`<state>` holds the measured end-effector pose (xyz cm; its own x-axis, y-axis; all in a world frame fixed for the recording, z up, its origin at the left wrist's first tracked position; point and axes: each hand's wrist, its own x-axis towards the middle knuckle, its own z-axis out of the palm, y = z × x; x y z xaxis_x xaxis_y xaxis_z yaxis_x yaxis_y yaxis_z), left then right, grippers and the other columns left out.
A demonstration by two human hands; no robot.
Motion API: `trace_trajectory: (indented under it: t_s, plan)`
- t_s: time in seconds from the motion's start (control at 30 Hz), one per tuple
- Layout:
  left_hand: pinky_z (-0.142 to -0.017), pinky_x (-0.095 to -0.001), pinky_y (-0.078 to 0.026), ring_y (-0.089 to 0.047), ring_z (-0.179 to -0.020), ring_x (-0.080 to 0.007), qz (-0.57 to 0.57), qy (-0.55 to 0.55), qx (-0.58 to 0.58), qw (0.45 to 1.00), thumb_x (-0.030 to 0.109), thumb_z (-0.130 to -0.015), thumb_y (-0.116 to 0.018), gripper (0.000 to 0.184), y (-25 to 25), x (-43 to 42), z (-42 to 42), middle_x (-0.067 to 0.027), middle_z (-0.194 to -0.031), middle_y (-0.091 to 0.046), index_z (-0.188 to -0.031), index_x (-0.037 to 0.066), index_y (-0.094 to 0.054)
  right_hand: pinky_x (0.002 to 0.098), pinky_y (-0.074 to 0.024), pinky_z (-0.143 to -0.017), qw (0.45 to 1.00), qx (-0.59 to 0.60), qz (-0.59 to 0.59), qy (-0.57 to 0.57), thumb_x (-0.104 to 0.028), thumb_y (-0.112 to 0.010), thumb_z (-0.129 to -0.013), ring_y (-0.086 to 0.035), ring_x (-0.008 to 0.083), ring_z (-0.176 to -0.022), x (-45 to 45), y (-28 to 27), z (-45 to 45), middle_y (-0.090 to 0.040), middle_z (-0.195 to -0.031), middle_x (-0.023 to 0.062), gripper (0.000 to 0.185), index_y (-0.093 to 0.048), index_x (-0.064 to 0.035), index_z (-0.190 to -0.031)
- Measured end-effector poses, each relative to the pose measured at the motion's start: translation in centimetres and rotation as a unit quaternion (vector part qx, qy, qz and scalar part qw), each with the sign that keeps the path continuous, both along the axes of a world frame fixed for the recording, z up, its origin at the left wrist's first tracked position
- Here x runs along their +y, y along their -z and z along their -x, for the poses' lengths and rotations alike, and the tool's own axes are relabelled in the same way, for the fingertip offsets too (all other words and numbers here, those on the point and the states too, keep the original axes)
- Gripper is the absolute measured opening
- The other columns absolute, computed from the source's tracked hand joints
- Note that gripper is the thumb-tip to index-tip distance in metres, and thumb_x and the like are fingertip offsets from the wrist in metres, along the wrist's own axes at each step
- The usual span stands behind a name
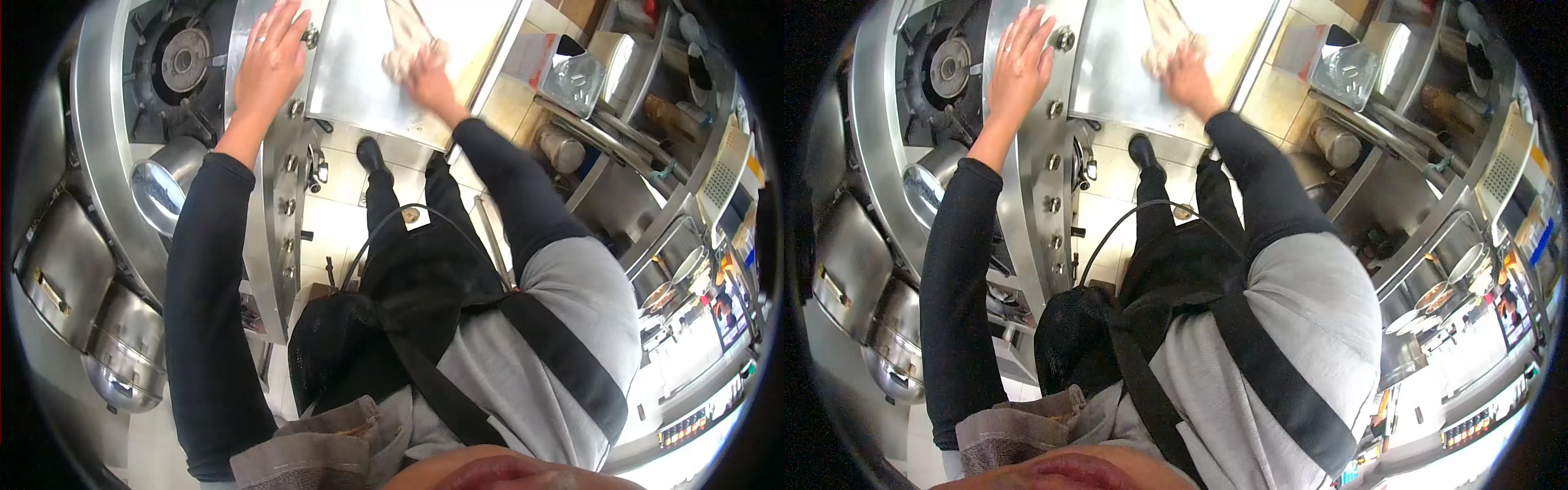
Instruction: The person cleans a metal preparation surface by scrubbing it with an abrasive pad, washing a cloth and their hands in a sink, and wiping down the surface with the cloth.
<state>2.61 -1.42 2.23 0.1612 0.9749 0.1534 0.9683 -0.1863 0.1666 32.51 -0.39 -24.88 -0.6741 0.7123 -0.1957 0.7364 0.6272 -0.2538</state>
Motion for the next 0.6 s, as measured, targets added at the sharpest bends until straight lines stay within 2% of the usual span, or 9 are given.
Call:
trace_trajectory:
  t_s: [0.03,0.07,0.1,0.17,0.27,0.37,0.43,0.57,0.6]
  plan:
    - [-0.115,-0.0443,-0.034,-0.041,-0.140,-0.0310,-0.011,0.009,0.022,1.000,0.011,-0.088,-0.065,0.047,0.6,-0.2,0.2,-0.0099,-0.148,-0.047,-0.134,0.007,-0.056,0.0577,-0.0245,-0.116,0.997,-0.015,0.071,0.011,-0.037,-0.044,-0.099,-0.033,0.0437,-0.142,-3.1,-1.8,-0.3,-0.034,-0.153,0.0288,0.056,-0.047,-0.0006,-0.142]
    - [-0.115,-0.0442,-0.034,-0.040,-0.141,-0.0295,-0.003,-0.004,-0.003,1.000,0.004,-0.086,-0.064,0.049,1.0,-0.2,0.5,-0.0077,-0.147,-0.048,-0.134,0.011,-0.057,0.0567,-0.0242,-0.116,0.995,0.047,0.078,0.033,-0.036,-0.046,-0.098,-0.032,0.0431,-0.143,-6.5,-1.0,-1.4,-0.034,-0.153,0.0284,0.055,-0.047,-0.0005,-0.141]
    - [-0.115,-0.0442,-0.034,-0.041,-0.140,-0.0288,-0.003,-0.004,-0.004,1.000,0.004,-0.085,-0.064,0.049,1.0,-0.1,0.5,-0.0079,-0.146,-0.049,-0.133,0.010,-0.057,0.0554,-0.0266,-0.115,0.994,0.054,0.084,0.049,-0.030,-0.050,-0.097,-0.031,0.0426,-0.144,-8.6,-0.9,-1.9,-0.032,-0.155,0.0259,0.051,-0.049,-0.0033,-0.140]
    - [-0.115,-0.0441,-0.034,-0.042,-0.139,-0.0273,-0.005,-0.002,-0.007,1.000,0.002,-0.082,-0.065,0.049,0.4,-0.1,0.0,-0.0084,-0.144,-0.051,-0.131,0.008,-0.058,0.0528,-0.0328,-0.112,0.989,-0.009,0.126,0.079,-0.027,-0.053,-0.095,-0.040,0.0383,-0.138,-8.0,-4.7,-1.2,-0.037,-0.154,0.0207,0.047,-0.052,-0.0111,-0.139]
    - [-0.116,-0.0444,-0.034,-0.041,-0.140,-0.0278,0.005,-0.011,-0.001,1.000,0.004,-0.082,-0.065,0.049,0.4,0.0,-0.1,-0.0082,-0.145,-0.050,-0.131,0.009,-0.058,0.0489,-0.0396,-0.106,0.997,0.031,0.071,0.026,-0.026,-0.056,-0.092,-0.049,0.0315,-0.129,-3.6,-7.8,-0.1,-0.042,-0.151,0.0130,0.047,-0.054,-0.0187,-0.139]
    - [-0.116,-0.0446,-0.034,-0.041,-0.140,-0.0278,0.013,-0.013,0.021,1.000,0.004,-0.083,-0.066,0.050,0.3,0.1,-0.2,-0.0086,-0.145,-0.050,-0.132,0.009,-0.058,0.0455,-0.0439,-0.101,0.985,0.080,-0.041,-0.144,-0.027,-0.058,-0.090,-0.053,0.0265,-0.121,3.2,-0.5,-0.1,-0.046,-0.146,0.0074,0.050,-0.054,-0.0219,-0.140]
    - [-0.116,-0.0450,-0.034,-0.041,-0.140,-0.0280,0.019,-0.008,0.024,1.000,0.004,-0.083,-0.066,0.052,0.1,0.1,-0.2,-0.0091,-0.146,-0.049,-0.134,0.009,-0.056,0.0428,-0.0448,-0.101,0.995,0.012,-0.070,-0.068,-0.031,-0.057,-0.092,-0.053,0.0253,-0.122,9.4,-0.6,0.5,-0.049,-0.145,0.0042,0.049,-0.054,-0.0209,-0.140]
    - [-0.116,-0.0452,-0.034,-0.040,-0.141,-0.0284,0.017,-0.013,0.035,0.999,0.003,-0.082,-0.066,0.054,0.2,0.3,-0.4,-0.0082,-0.147,-0.047,-0.135,0.010,-0.056,0.0422,-0.0391,-0.104,0.981,-0.132,-0.108,0.093,-0.054,-0.055,-0.092,-0.054,0.0235,-0.121,20.4,-1.4,-1.1,-0.056,-0.137,0.0073,0.062,-0.055,-0.0119,-0.139]
    - [-0.116,-0.0452,-0.034,-0.040,-0.141,-0.0282,0.020,-0.015,0.034,0.999,0.003,-0.082,-0.066,0.054,0.0,0.4,-0.5,-0.0080,-0.148,-0.047,-0.135,0.010,-0.056,0.0428,-0.0392,-0.101,0.970,-0.170,-0.112,0.132,-0.056,-0.054,-0.091,-0.056,0.0237,-0.118,21.8,-2.6,-2.0,-0.061,-0.130,0.0071,0.063,-0.057,-0.0113,-0.136]
